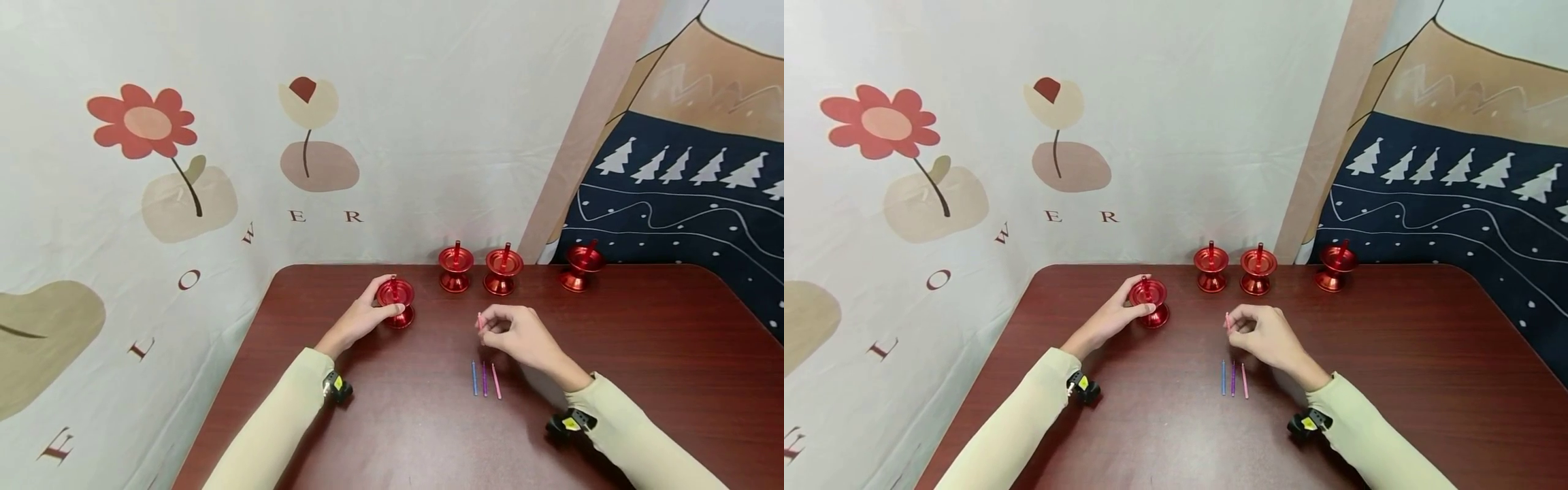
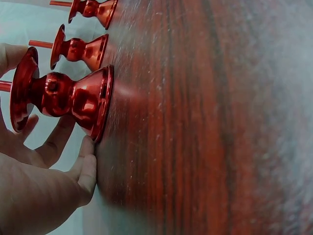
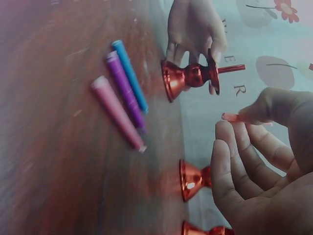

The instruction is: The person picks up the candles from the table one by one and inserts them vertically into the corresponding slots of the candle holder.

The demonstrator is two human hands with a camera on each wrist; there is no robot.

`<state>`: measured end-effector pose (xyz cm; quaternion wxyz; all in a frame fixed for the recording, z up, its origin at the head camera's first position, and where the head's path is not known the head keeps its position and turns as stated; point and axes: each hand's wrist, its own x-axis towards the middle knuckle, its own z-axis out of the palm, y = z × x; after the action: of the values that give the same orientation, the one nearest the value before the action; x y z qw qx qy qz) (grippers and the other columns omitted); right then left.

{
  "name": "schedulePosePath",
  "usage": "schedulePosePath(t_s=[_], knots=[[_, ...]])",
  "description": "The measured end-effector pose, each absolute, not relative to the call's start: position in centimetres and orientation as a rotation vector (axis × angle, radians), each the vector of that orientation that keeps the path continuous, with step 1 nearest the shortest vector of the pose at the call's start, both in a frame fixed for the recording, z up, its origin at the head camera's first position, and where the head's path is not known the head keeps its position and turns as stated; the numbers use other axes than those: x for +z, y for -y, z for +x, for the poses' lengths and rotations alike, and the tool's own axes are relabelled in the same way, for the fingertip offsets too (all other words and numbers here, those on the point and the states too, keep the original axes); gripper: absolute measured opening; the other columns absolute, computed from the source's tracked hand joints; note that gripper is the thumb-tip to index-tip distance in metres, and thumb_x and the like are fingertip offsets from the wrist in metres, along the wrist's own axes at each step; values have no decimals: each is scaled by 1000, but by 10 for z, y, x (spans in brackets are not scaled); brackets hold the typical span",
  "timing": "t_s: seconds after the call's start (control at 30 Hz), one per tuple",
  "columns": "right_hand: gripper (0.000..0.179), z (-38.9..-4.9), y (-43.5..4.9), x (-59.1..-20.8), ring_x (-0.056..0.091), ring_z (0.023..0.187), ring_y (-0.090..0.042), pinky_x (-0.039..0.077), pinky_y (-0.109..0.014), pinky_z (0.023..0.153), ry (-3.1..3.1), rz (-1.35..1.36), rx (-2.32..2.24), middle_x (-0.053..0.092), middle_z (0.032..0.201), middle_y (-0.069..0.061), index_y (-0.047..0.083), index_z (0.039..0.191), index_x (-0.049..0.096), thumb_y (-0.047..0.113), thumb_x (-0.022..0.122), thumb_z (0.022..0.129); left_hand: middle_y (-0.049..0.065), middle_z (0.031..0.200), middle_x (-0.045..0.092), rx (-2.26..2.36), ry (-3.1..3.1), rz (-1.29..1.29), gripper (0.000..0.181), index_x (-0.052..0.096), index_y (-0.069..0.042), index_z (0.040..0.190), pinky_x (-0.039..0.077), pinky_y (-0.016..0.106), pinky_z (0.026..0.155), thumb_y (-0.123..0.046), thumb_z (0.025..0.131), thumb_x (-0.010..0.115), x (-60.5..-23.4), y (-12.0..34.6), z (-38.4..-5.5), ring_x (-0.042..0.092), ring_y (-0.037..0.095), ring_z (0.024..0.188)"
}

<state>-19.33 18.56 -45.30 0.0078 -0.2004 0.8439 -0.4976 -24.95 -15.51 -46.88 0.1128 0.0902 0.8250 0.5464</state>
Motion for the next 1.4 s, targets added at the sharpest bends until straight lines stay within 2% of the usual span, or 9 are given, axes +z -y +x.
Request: schedulePosePath(t_s=[0.27,0.43,0.53,0.73,0.9,1.13,1.2,1.4], knots=[[12,-211,-150,-443,71,80,-16,57,-24,74,-2608,-726,-1670,75,88,-2,7,96,76,-4,75,93,13,147,64,1589,-2437,297,69,48,-28,162,49,55,107,-30,100,77,-466,155,-245,67,32,125],[8,-223,-126,-436,74,82,-32,56,-23,74,-2586,-765,-1737,76,86,-4,6,97,75,-2,74,95,12,145,65,1549,-2482,307,69,49,-30,161,50,54,105,-33,99,78,-467,153,-243,69,30,122],[6,-229,-113,-432,75,83,-37,57,-23,74,-2585,-794,-1775,76,85,-3,5,97,74,0,75,96,12,143,67,1530,-2501,331,70,49,-29,161,51,54,104,-33,98,79,-468,151,-242,70,29,121],[5,-238,-95,-423,76,80,-27,57,-25,72,-2643,-891,-1819,78,88,-4,3,103,74,-1,76,99,11,139,70,1525,-2500,366,70,51,-28,161,52,55,104,-34,98,80,-466,146,-238,70,29,121],[7,-243,-85,-417,70,77,-17,53,-27,69,-2723,-941,-1802,78,93,0,5,107,76,3,77,101,10,142,69,1514,-2490,387,72,50,-28,162,51,52,105,-35,97,80,-465,142,-235,70,29,125],[6,-246,-75,-415,69,89,-17,54,-51,78,-2814,-1023,-1743,80,98,1,9,106,77,6,78,100,9,142,69,1504,-2499,390,73,50,-28,162,52,49,102,-36,97,81,-467,140,-234,70,27,124],[6,-246,-73,-415,70,92,-17,54,-54,80,-2823,-1042,-1738,80,98,0,9,106,77,6,77,101,10,142,69,1502,-2498,392,73,50,-28,162,52,48,101,-36,96,81,-467,140,-234,71,27,124],[7,-247,-69,-415,69,88,-17,55,-37,73,-2824,-1078,-1708,80,99,-1,8,105,77,4,77,100,10,142,69,1481,-2522,390,73,50,-27,162,53,48,100,-37,96,81,-467,143,-232,70,26,121]])
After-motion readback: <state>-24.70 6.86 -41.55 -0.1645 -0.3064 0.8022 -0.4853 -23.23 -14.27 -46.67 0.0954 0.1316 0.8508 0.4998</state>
